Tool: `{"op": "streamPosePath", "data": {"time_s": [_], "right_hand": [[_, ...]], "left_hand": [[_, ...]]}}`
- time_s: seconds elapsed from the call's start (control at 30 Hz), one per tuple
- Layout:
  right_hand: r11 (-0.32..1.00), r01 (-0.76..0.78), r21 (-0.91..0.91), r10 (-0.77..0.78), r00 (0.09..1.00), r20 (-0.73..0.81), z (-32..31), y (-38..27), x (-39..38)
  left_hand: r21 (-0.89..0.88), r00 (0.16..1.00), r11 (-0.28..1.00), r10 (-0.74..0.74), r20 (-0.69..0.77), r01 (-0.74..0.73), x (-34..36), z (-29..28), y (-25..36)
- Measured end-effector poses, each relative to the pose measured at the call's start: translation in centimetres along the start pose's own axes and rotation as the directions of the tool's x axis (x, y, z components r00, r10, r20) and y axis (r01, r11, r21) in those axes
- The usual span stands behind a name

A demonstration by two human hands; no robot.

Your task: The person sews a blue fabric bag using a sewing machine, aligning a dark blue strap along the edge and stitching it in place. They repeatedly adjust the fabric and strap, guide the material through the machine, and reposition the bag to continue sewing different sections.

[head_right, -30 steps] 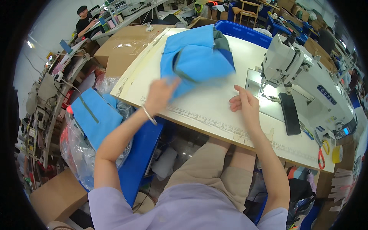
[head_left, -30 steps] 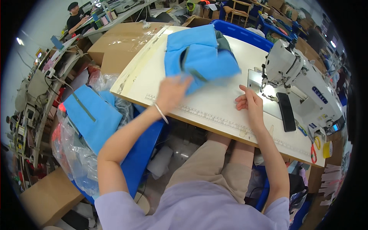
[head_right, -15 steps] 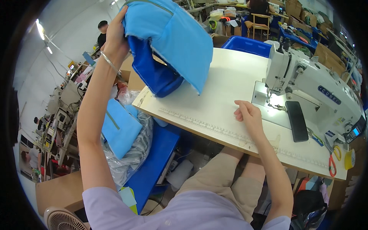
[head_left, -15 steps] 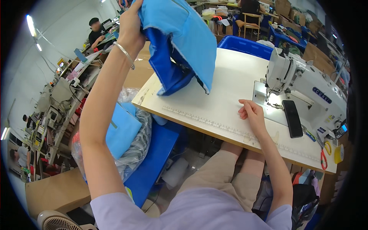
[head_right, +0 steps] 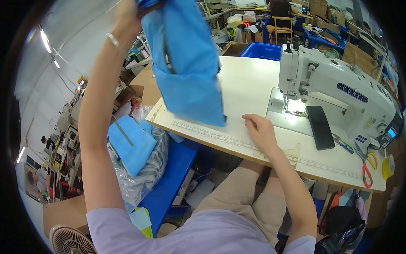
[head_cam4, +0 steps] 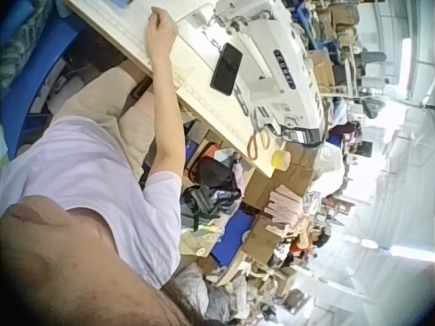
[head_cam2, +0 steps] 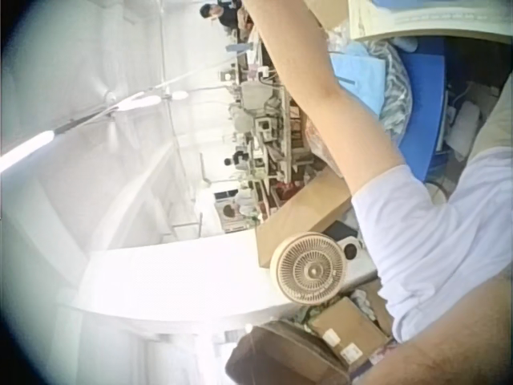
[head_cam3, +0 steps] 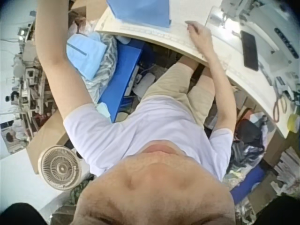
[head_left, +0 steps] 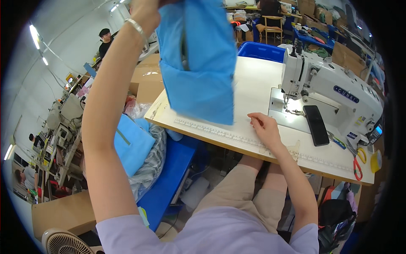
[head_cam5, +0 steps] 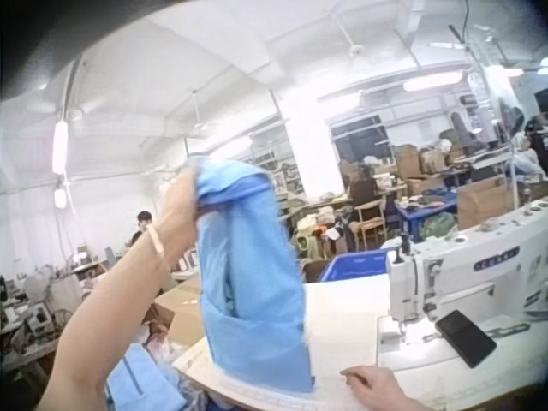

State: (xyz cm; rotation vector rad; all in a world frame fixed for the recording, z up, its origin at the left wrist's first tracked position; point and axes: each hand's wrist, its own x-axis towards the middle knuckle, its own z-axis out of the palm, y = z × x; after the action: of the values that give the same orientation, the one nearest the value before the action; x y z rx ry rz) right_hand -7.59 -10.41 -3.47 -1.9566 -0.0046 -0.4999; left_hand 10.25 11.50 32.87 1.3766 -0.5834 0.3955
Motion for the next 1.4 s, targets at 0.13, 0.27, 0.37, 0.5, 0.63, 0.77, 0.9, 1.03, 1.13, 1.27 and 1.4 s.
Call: {"op": "streamPosePath", "data": {"time_s": [0.13, 0.27, 0.37, 0.5, 0.63, 0.77, 0.9, 1.03, 1.13, 1.27, 1.4], "right_hand": [[0.992, 0.113, -0.055, -0.115, 0.993, -0.034, 0.5, 0.0, -0.1], [0.927, 0.254, -0.274, -0.280, 0.958, -0.057, 0.2, 0.0, -0.4], [0.861, 0.331, -0.387, -0.366, 0.930, -0.019, 0.6, -0.5, -0.9], [0.781, 0.421, -0.462, -0.442, 0.895, 0.068, 0.9, -1.4, -1.2], [0.743, 0.447, -0.498, -0.470, 0.878, 0.087, 0.9, -1.1, -1.3], [0.724, 0.466, -0.508, -0.488, 0.867, 0.100, 1.3, -1.3, -1.4], [0.707, 0.462, -0.536, -0.482, 0.869, 0.113, 1.1, -1.2, -1.6], [0.718, 0.470, -0.513, -0.470, 0.871, 0.141, 1.0, -1.6, -2.0], [0.710, 0.472, -0.522, -0.456, 0.874, 0.170, 0.7, -2.0, -2.4], [0.680, 0.498, -0.539, -0.476, 0.858, 0.192, 1.0, -2.2, -2.8], [0.660, 0.496, -0.565, -0.452, 0.862, 0.228, 1.4, -2.3, -2.8]], "left_hand": [[0.229, 0.924, 0.971, -0.026, 0.383, -0.068, -1.3, 0.2, -7.0], [0.583, 0.779, 0.670, -0.010, 0.627, -0.460, -8.9, -1.5, -15.0], [0.577, 0.629, 0.442, -0.037, 0.777, -0.687, -21.3, -4.3, -18.4], [0.612, 0.527, 0.354, -0.314, 0.790, -0.707, -28.7, -5.9, -18.0], [0.551, 0.605, 0.656, -0.176, 0.776, -0.516, -27.3, -8.4, -18.8], [0.708, 0.980, 0.706, -0.155, 0.128, 0.019, -22.8, -15.7, -14.7], [0.171, 0.934, 0.964, -0.140, -0.329, 0.205, -19.1, -15.0, -11.1], [0.215, 0.885, 0.935, -0.167, -0.434, 0.282, -18.5, -17.4, -13.3], [0.306, 0.899, 0.901, -0.172, -0.403, 0.309, -19.6, -16.2, -15.7], [0.878, 0.915, 0.469, -0.389, 0.109, 0.095, -23.4, -15.2, -20.4], [0.909, 0.856, 0.332, -0.362, 0.370, -0.252, -24.8, -8.1, -24.8]]}}
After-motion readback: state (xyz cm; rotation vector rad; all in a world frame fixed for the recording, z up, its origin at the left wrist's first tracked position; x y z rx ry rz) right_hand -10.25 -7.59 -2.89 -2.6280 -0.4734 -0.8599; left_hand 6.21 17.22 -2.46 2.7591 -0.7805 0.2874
